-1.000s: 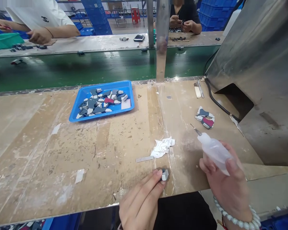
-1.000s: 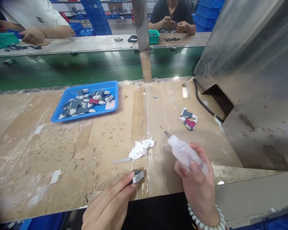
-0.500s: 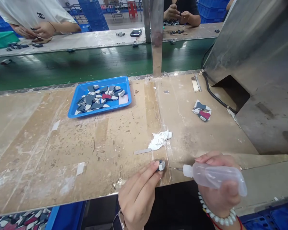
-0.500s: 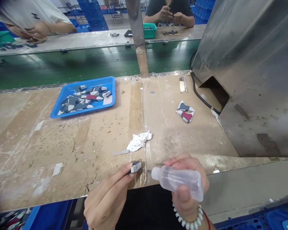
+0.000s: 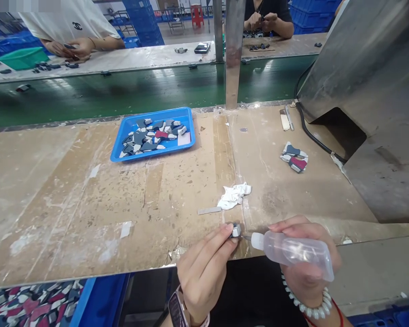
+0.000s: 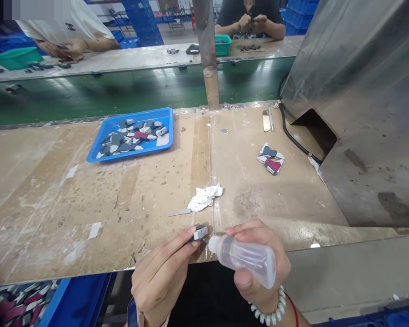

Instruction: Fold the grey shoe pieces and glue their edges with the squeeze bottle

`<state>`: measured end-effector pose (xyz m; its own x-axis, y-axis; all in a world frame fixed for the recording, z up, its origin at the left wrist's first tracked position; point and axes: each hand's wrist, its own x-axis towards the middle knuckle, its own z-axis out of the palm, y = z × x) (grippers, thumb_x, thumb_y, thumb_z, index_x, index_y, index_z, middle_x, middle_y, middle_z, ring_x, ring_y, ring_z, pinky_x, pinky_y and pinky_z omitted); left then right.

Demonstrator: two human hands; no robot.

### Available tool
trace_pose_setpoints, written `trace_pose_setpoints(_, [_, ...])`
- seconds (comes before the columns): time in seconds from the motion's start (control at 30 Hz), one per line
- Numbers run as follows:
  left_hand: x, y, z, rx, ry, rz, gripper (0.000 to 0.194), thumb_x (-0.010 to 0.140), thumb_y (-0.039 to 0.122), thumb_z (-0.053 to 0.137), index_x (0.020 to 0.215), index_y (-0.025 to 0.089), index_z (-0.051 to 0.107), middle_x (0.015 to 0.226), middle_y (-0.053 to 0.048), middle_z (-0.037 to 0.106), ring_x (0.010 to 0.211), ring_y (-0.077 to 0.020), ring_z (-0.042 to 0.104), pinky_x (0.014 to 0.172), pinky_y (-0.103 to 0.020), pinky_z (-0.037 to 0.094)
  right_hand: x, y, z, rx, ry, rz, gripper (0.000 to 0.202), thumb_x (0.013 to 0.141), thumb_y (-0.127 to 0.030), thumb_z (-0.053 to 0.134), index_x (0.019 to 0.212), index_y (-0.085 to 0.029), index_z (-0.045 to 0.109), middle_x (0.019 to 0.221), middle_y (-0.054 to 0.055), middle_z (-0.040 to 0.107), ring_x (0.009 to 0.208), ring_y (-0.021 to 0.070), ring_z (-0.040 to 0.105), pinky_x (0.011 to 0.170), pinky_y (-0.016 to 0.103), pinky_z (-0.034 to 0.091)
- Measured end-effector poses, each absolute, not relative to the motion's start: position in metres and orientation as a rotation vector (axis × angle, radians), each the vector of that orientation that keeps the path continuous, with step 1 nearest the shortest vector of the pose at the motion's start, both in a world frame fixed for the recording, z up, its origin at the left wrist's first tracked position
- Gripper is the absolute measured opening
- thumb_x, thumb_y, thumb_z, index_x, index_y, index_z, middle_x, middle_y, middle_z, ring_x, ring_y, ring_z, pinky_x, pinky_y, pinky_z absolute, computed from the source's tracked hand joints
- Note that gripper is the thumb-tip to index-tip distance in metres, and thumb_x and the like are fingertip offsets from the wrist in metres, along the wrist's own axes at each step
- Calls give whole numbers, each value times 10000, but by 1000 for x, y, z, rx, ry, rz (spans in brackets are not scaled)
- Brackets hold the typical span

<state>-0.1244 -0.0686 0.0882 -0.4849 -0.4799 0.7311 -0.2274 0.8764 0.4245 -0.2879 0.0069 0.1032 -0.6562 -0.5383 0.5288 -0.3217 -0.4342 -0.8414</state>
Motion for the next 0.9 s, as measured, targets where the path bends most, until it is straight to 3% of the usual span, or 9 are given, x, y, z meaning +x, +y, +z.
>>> trace_pose_setpoints(0.2, [-129,-69,88,496,-2030,-326,451,658,-160,774,1039,80,740,1136,-114,769,1043,-231,743,876,-337,661,-289,4,105,-1272,1545,-2299,387,934,-563,617,954,-185,696,765,55,669,733,229,681,563,366,557])
trace_pose_setpoints(0.57, [-129,-69,90,485,-2031,-352,422,669,-170,761,1019,65,740,1113,-121,771,1059,-219,736,899,-329,653,-287,5,102,-1247,1717,-2296,399,923,-610,602,911,-217,674,737,51,649,715,253,672,567,397,531])
trace_pose_setpoints(0.73, [-129,-69,93,474,-2038,-340,361,714,-150,748,997,74,742,1086,-110,779,1076,-202,729,925,-310,635,-295,8,100,-818,1492,-2446,392,925,-607,552,826,-256,696,691,65,592,663,254,588,581,407,465])
trace_pose_setpoints(0.9, [-122,-61,103,403,-2141,-418,254,790,-72,739,948,126,736,1032,-35,789,1102,-154,708,1038,-307,566,-301,7,104,-501,1416,-2408,349,918,-553,537,791,-273,701,750,78,599,690,234,567,559,357,449])
